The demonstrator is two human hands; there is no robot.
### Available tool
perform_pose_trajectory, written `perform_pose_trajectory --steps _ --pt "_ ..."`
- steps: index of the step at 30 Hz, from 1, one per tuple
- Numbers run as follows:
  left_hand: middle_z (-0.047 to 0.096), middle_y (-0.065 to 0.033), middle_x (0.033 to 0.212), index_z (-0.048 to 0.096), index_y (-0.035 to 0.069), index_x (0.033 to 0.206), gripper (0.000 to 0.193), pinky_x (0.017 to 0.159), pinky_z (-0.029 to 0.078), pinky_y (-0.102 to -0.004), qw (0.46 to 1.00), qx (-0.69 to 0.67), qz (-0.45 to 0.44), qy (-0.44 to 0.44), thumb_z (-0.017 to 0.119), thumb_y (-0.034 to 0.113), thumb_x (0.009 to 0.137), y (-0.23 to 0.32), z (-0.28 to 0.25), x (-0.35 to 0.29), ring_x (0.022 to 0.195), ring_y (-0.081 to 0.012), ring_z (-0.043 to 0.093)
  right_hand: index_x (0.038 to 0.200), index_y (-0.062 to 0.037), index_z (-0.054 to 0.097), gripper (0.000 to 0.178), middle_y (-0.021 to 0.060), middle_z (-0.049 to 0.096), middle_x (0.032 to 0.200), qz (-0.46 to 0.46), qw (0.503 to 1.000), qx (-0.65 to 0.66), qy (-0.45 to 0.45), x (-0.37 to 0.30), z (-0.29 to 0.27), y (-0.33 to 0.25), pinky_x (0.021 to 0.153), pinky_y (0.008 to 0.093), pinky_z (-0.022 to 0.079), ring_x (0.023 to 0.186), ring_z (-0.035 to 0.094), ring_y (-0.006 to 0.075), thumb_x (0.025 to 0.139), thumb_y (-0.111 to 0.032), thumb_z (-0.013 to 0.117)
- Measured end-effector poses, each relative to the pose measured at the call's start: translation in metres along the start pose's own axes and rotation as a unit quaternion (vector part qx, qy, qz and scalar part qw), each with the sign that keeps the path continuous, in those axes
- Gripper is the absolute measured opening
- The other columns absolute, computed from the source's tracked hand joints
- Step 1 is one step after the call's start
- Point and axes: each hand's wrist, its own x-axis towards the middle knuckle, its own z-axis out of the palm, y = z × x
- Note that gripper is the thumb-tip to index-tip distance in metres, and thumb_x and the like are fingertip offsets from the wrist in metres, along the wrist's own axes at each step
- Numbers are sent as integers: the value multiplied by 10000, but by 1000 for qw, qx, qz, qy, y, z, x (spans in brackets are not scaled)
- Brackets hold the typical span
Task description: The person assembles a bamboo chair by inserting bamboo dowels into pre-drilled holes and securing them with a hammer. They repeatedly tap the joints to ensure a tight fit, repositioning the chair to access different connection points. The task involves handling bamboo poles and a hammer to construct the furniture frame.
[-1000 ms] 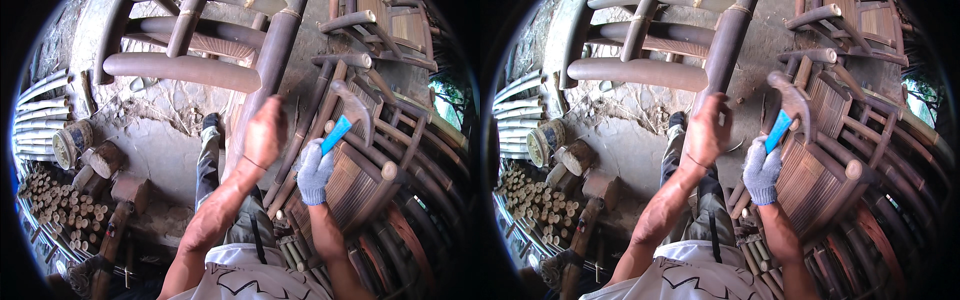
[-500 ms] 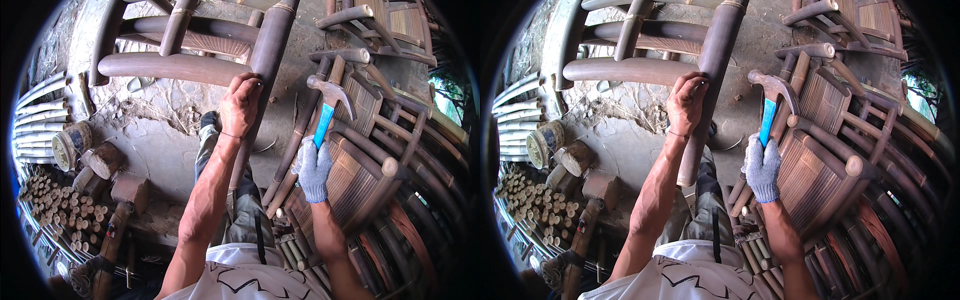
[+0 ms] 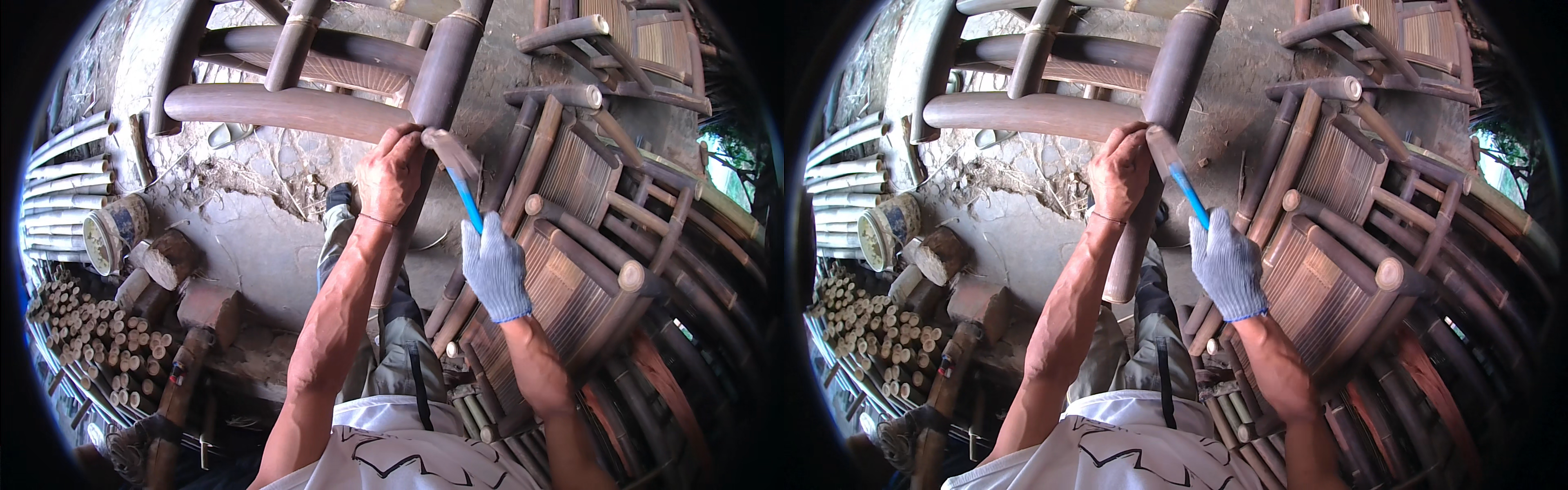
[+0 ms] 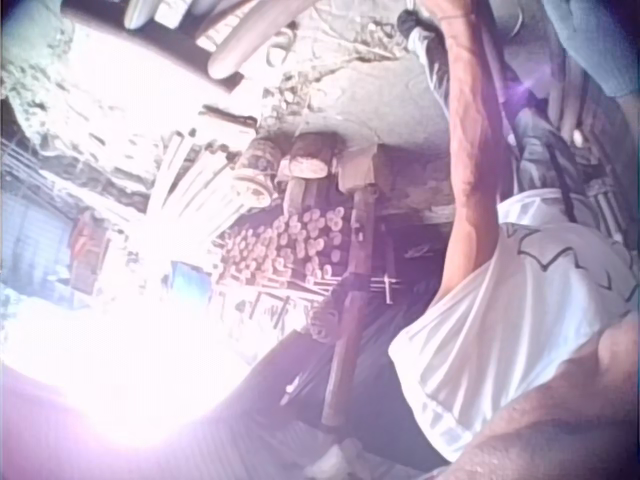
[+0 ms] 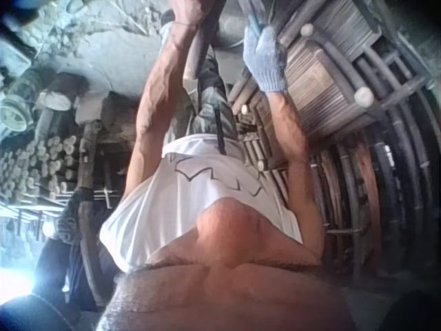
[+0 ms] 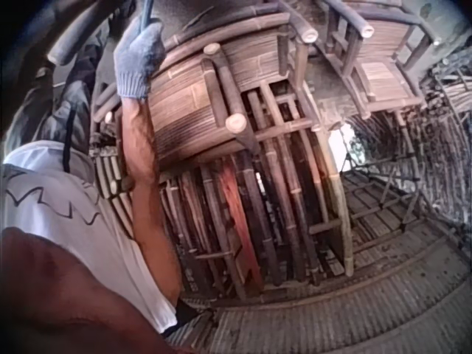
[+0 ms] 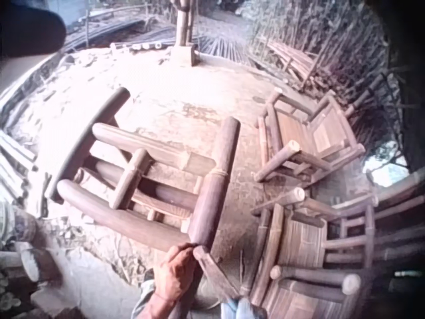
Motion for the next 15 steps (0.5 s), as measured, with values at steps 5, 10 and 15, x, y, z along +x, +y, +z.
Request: perform_pose_trajectory --steps 5,10,15 --pt "584 -131 1200 605 97 1174 478 826 529 -410 996 27 -88 13 794 237 759 10 -12 -26 1027 -328 622 914 -14 555 193 130 566 643 -90 967 147 189 -15 -10 5 507 362 465 542 573 258 975 -190 505" --pt "521 -192 1158 514 40 1296 883 869 500 -453 944 128 -273 -138 832 504 616 14 -30 -82 1063 -371 559 844 -49 493 268 174 574 581 -15 998 -23 52 13 -19 2 488 428 505 579 637 382 968 -277 559" --pt "553 -196 1067 553 -35 1248 851 853 480 -445 958 121 -240 -99 793 505 636 16 -33 -79 1013 -367 570 988 -3 552 198 190 616 708 -85 966 153 192 -17 -6 27 457 411 463 607 649 355 967 -199 533"
